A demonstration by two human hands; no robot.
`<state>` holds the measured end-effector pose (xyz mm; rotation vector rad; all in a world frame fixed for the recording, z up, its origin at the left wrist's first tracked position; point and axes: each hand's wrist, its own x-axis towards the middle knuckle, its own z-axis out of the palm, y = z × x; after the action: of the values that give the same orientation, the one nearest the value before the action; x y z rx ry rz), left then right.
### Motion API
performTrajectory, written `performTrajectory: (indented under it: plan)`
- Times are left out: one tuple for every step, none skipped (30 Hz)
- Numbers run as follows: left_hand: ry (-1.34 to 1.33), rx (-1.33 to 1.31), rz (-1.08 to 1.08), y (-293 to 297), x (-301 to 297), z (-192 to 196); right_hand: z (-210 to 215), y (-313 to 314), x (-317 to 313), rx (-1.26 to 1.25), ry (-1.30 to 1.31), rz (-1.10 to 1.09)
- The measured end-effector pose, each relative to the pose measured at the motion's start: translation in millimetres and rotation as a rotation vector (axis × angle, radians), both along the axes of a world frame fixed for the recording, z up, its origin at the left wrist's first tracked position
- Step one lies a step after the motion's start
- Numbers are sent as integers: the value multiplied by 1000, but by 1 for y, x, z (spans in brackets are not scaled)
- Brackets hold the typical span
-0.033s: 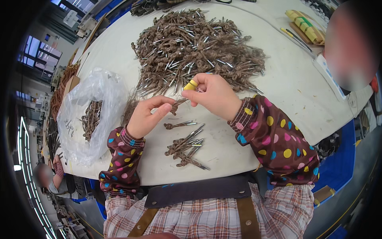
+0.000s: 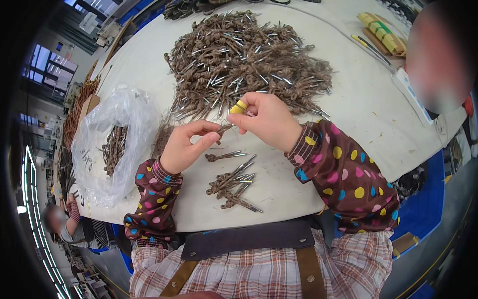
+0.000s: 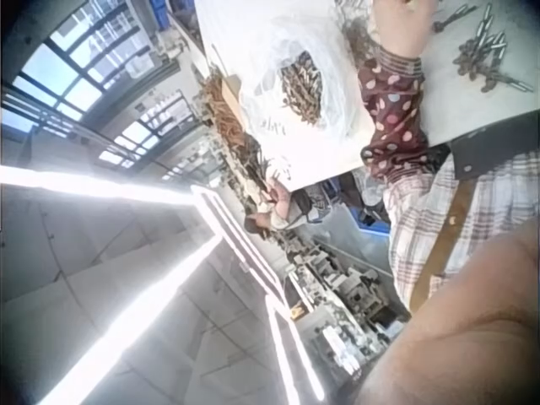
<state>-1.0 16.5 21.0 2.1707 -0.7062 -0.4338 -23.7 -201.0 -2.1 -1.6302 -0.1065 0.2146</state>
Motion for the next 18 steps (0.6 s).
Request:
performTrajectory:
  plan:
    - [-50,8,-4,-5,-3,-1,-2,1,-1,-24,-38,-19]
    - [-49,7,-4,-7,-3,-3,-2,3,-2,-25,-37,-20]
    - [-35,-23,33,-8,-4,-7,-2,4,-3,-23,-60,-33]
    - [-21,-53,70,-8,-4,-9,-1,6,-4,-22,-84,-46]
    - [-22,-53,70,-9,-4,-10,-1,7,-5,-21,-85,-46]
    - [-27,-103,88,-10,-3,-11,-2,7,-4,-17,-115,-54]
    - [-32,-153,106,-11,-2,-12,-2,7,-3,-12,-146,-61]
    - [-35,-154,104,-10,2,-16,-1,8,-2,-13,-150,-63]
    - [24,-262,146,-8,3,-20,2,9,-3,-6,-147,-72]
    - [83,-370,188,-7,4,-22,4,10,-4,1,-145,-81]
    - [81,-369,192,-4,5,-21,4,10,-3,3,-147,-77]
    - [87,-321,171,-4,6,-21,1,9,-3,19,-134,-76]
    - [94,-272,150,-4,7,-21,0,7,-2,36,-121,-74]
    - [96,-274,148,-5,8,-20,-1,6,-1,34,-119,-76]
    - [139,-331,169,-5,8,-18,0,4,0,30,-102,-63]
    - [182,-387,191,-6,9,-16,0,3,0,27,-84,-50]
    - [181,-387,192,-4,12,-16,0,1,2,26,-85,-48]
    - [151,-368,200,-1,17,-18,0,-1,3,19,-79,-45]
